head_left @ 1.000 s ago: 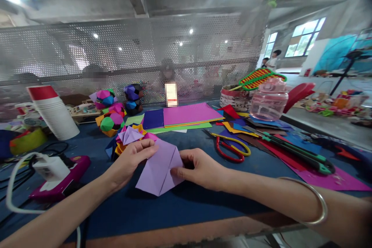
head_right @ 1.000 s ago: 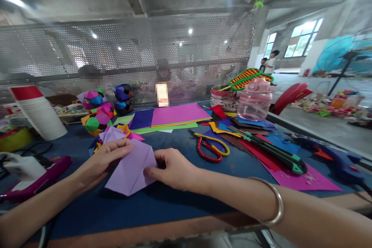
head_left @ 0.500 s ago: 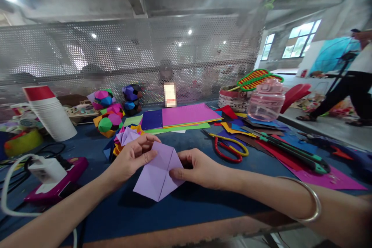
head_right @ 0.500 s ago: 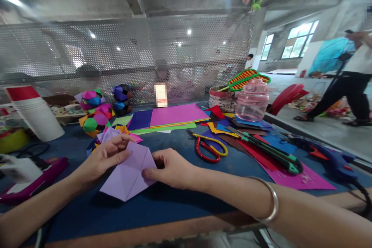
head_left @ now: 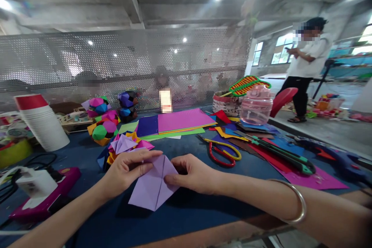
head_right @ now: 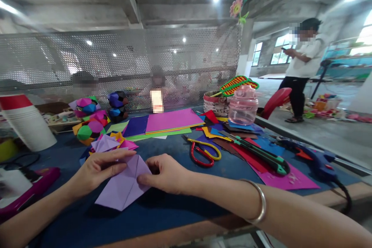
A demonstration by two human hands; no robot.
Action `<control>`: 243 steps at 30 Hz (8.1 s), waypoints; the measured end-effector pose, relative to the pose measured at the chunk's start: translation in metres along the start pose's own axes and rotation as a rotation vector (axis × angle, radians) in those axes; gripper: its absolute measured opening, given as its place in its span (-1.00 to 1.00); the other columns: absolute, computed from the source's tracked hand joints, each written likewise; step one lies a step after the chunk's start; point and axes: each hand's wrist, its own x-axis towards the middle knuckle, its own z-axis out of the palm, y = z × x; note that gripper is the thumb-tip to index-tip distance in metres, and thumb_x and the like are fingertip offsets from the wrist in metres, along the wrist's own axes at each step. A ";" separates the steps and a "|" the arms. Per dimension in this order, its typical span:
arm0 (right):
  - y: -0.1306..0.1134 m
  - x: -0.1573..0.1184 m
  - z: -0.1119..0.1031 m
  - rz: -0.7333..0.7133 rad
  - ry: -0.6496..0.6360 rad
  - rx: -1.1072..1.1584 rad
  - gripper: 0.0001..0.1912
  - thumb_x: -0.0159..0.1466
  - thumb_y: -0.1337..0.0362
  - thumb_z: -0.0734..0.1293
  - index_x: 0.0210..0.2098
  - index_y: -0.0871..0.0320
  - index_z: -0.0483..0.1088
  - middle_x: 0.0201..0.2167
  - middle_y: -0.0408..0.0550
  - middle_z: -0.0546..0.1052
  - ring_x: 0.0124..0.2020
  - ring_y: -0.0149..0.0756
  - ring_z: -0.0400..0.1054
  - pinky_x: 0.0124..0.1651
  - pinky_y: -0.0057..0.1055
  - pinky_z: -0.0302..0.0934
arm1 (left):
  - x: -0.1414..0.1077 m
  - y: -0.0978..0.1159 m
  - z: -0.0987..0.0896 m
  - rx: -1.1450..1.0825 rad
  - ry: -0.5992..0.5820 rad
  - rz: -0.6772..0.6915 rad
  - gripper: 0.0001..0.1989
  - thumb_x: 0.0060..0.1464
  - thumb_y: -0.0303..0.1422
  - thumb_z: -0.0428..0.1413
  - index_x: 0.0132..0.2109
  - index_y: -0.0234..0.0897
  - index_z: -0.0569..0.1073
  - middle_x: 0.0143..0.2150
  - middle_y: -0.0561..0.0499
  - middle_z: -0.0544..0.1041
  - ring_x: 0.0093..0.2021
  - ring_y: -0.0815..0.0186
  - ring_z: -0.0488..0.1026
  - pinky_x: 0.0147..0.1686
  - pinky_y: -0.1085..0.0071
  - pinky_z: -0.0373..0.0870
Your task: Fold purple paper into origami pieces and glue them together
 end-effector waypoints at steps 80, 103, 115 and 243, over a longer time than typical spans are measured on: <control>0.009 0.005 -0.006 -0.148 0.246 -0.081 -0.88 0.15 0.35 0.32 -0.29 0.17 0.42 -0.35 -0.15 0.52 -0.34 -0.33 0.35 -0.27 -0.46 0.23 | -0.010 -0.005 0.013 0.405 0.167 0.302 -0.64 0.14 -0.43 0.17 0.08 -0.10 0.42 -0.03 0.04 0.57 -0.07 0.35 0.52 -0.05 0.50 0.44; 0.002 -0.007 -0.001 -0.160 0.168 -0.635 -0.85 0.13 0.49 0.18 -0.41 0.19 0.35 -0.52 -0.21 0.39 -0.52 -0.47 0.17 -0.47 -0.53 0.01 | -0.010 0.008 0.017 0.427 0.185 0.359 -0.37 0.12 -0.47 0.15 0.28 -0.14 0.13 0.15 -0.09 0.38 0.08 0.25 0.39 0.03 0.36 0.40; -0.014 -0.008 0.000 -0.217 0.252 -0.552 -0.74 0.26 0.13 0.32 -0.17 0.17 0.46 -0.27 -0.07 0.50 -0.28 -0.31 0.34 -0.23 -0.43 0.18 | -0.008 0.002 0.019 0.389 0.099 0.110 -0.89 0.14 -0.36 0.10 -0.21 -0.27 0.49 -0.31 0.00 0.57 -0.32 0.27 0.51 -0.28 0.39 0.43; -0.007 -0.008 0.012 -0.601 0.416 -0.922 -0.69 0.29 0.36 0.32 0.00 0.16 0.21 -0.03 0.07 0.41 0.00 -0.16 0.27 0.02 -0.22 0.17 | -0.001 0.008 0.033 -0.295 -0.017 -0.196 -0.74 -0.09 -0.49 0.22 -0.17 -0.33 0.43 -0.26 -0.02 0.55 -0.25 0.28 0.51 -0.27 0.45 0.40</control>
